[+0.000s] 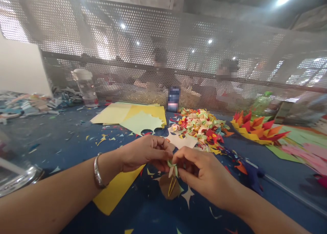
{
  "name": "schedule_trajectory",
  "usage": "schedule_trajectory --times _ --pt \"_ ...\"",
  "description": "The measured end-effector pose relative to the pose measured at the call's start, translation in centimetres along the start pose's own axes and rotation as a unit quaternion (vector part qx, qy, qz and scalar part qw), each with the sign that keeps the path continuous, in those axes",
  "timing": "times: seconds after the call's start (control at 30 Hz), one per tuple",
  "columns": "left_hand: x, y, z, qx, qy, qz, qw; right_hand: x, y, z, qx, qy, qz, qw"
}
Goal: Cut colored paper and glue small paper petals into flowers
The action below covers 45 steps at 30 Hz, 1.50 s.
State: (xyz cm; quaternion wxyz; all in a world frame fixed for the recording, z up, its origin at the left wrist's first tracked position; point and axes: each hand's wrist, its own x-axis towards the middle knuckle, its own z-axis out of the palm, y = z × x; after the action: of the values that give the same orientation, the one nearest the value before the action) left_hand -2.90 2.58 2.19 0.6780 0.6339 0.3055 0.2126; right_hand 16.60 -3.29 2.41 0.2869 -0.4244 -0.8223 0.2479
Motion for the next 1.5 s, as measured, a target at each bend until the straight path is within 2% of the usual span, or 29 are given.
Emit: schedule_trajectory --times 0.27,0.5,0.77,0.93,1.13,1.5 --pt "0.2 -0.4 0.4 0.028 0.015 0.021 0.999 -0.1 -0.2 0.2 0.002 -0.012 0.009 1.000" --pt "0.0 0.1 0.9 0.067 0.080 0.069 0.992 0.0 0.4 0.1 0.047 -0.004 0.022 0.999" --pt "-0.2 0.3 0.8 0.150 0.136 0.147 0.968 0.4 0.7 -0.5 0.063 0.021 0.050 0.997" --pt "-0.5 0.4 0.9 0.169 0.092 0.150 0.970 0.6 1.0 -0.7 0.060 0.037 0.063 0.996" --pt "-0.3 -0.1 0.8 0.187 0.080 0.145 0.968 0.5 1.2 -0.4 0.063 0.036 0.062 0.995" --pt "0.0 -0.4 0.9 0.118 0.061 0.147 0.980 0.5 1.0 -0.4 0.072 0.030 0.065 0.995"
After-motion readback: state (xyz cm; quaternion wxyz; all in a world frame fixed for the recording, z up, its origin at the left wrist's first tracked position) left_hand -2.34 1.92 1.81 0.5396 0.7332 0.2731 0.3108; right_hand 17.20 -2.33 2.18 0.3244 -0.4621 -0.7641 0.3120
